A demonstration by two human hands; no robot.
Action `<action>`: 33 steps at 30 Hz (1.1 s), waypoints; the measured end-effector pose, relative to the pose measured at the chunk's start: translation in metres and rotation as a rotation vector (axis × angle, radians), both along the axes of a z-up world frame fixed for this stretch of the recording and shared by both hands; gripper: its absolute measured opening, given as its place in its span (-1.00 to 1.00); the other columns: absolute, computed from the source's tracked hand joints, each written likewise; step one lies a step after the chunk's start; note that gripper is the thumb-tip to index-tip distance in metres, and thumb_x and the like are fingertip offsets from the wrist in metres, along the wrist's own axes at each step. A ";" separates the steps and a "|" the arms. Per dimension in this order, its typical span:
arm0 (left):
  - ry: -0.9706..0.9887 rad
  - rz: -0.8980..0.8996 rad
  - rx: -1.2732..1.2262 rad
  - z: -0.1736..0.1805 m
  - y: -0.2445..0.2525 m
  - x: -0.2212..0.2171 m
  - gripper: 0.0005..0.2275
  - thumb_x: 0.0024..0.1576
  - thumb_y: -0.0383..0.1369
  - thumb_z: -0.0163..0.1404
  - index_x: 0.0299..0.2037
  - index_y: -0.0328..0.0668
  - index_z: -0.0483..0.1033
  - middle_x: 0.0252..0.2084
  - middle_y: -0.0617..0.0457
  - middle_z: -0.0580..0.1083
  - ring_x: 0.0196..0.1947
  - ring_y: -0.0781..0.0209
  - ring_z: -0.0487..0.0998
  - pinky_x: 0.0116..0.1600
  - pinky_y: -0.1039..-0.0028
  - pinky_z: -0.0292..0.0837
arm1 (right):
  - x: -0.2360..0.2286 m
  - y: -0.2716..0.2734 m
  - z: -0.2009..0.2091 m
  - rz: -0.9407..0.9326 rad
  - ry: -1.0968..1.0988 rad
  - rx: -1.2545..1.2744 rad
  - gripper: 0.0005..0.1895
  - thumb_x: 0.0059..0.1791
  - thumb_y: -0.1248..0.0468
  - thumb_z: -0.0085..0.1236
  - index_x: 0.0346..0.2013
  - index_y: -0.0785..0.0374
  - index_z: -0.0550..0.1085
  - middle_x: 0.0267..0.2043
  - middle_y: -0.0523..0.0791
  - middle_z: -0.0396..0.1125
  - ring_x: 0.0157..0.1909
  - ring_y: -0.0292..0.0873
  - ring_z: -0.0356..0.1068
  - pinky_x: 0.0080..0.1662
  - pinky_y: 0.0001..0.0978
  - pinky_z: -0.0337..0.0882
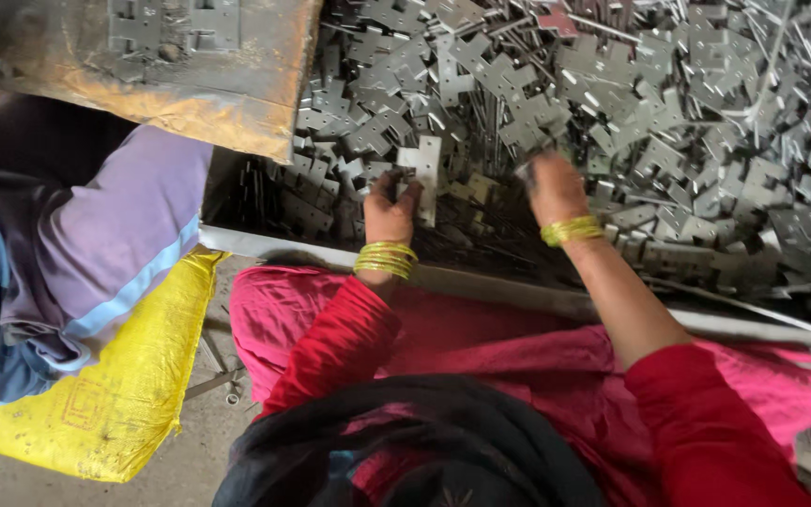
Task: The person sits on the floor and sorts small metal brackets from a large bin, picking them up by hand and placing them into a separate container. The task is repetitive and involves handling the parts one at a time.
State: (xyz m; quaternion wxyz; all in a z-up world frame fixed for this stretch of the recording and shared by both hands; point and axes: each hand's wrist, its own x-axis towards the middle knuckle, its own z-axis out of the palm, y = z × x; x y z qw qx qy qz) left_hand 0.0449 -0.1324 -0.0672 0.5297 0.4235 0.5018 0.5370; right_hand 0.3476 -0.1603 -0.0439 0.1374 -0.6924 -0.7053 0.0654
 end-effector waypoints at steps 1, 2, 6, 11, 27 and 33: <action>-0.028 -0.009 0.015 0.000 0.000 0.005 -0.72 0.13 -0.51 0.14 0.02 -0.51 0.52 -0.19 0.03 0.56 -0.26 0.37 0.49 -0.14 0.56 0.44 | -0.001 0.003 0.004 0.155 -0.134 0.109 -0.73 -0.01 0.31 0.13 -0.01 0.23 0.47 0.10 0.09 0.41 0.13 0.16 0.42 0.14 0.00 0.43; -0.041 0.003 0.030 0.005 0.002 -0.005 -0.72 0.13 -0.51 0.15 0.02 -0.50 0.52 -0.17 0.04 0.58 -0.23 0.38 0.52 -0.09 0.56 0.47 | -0.015 0.009 0.003 0.327 -0.251 0.227 -0.70 -0.07 0.28 0.07 -0.04 0.23 0.47 0.14 0.09 0.40 0.15 0.13 0.42 0.14 -0.02 0.43; 0.199 -0.001 0.096 0.062 0.061 -0.060 -0.73 0.40 -0.44 0.07 -0.27 -0.63 0.56 -0.42 -0.23 0.53 -0.43 0.21 0.46 -0.23 0.34 0.38 | -0.020 0.006 0.021 0.580 -0.468 0.058 -0.73 -0.01 0.26 -0.04 -0.04 0.13 0.50 0.07 -0.02 0.34 0.13 0.02 0.38 0.16 -0.08 0.42; 1.254 0.557 0.180 0.137 0.242 -0.195 -0.82 0.31 -0.43 0.04 -0.20 -0.51 0.55 -0.31 -0.21 0.52 -0.31 0.15 0.47 -0.15 0.29 0.39 | -0.005 0.023 0.029 0.803 -0.524 -0.060 -0.77 0.03 0.28 0.05 -0.02 0.10 0.51 0.10 -0.06 0.34 0.11 -0.03 0.38 0.15 -0.17 0.43; 1.671 -0.537 0.224 0.029 0.062 0.056 -0.72 0.12 -0.39 -0.08 0.02 -0.16 0.52 0.04 -0.15 0.51 0.09 -0.07 0.50 0.07 0.01 0.41 | -0.058 -0.051 0.056 -0.733 2.294 0.049 -0.78 0.04 0.23 0.05 -0.08 0.27 0.46 -0.17 0.02 0.52 -0.15 0.05 0.56 -0.08 0.00 0.60; 1.859 -0.957 0.303 -0.014 0.043 0.062 -0.68 0.32 -0.32 -0.18 0.15 -0.23 0.55 0.21 -0.24 0.50 0.21 -0.24 0.52 0.11 -0.42 0.36 | -0.054 -0.057 -0.006 -0.579 1.949 -0.103 -0.69 -0.01 0.31 0.27 -0.01 0.26 0.43 -0.19 -0.05 0.41 -0.15 -0.01 0.48 -0.10 0.04 0.53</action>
